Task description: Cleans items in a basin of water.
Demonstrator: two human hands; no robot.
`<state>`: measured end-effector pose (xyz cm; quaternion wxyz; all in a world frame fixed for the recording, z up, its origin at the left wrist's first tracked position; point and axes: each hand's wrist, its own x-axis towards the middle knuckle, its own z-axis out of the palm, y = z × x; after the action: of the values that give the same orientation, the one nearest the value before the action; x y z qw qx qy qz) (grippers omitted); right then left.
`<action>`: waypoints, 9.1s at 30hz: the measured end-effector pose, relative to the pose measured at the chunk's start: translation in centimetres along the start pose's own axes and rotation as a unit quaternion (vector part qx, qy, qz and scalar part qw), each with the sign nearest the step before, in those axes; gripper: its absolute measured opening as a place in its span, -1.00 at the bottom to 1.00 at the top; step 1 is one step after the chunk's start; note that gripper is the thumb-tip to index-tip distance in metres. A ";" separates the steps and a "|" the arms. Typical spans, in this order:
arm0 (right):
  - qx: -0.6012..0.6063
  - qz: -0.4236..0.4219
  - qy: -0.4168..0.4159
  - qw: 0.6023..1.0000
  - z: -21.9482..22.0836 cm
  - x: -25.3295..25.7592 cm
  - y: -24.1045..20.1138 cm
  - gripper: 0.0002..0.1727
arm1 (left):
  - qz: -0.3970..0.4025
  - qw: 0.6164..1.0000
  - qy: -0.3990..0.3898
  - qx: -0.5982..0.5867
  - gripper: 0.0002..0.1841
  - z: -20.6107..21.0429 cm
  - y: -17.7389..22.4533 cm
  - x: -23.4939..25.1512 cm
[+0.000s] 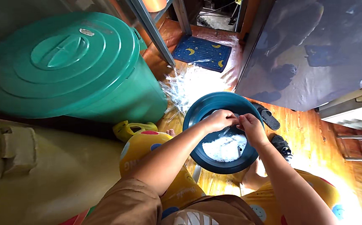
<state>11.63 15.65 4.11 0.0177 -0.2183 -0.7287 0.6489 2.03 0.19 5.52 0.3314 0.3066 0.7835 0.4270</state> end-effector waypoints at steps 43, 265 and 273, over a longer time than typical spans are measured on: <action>-0.218 -0.150 0.057 0.963 -0.4 -1.2 -1.0 -0.70 | 0.015 0.999 0.010 0.027 -0.71 -0.4 1.4 -0.8; -0.292 -0.197 0.002 0.936 -1.0 -1.2 1.5 -0.75 | 0.072 0.996 -0.011 0.059 -0.48 2.2 -3.1 0.5; -0.294 -0.228 0.028 0.928 -1.0 -1.5 1.4 -0.75 | 0.129 0.983 -0.055 0.117 -0.64 2.6 -4.2 0.9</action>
<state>13.71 16.13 3.36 0.1207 -0.0596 -0.9159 0.3781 2.71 0.17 0.57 0.2781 0.4648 0.7623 0.3543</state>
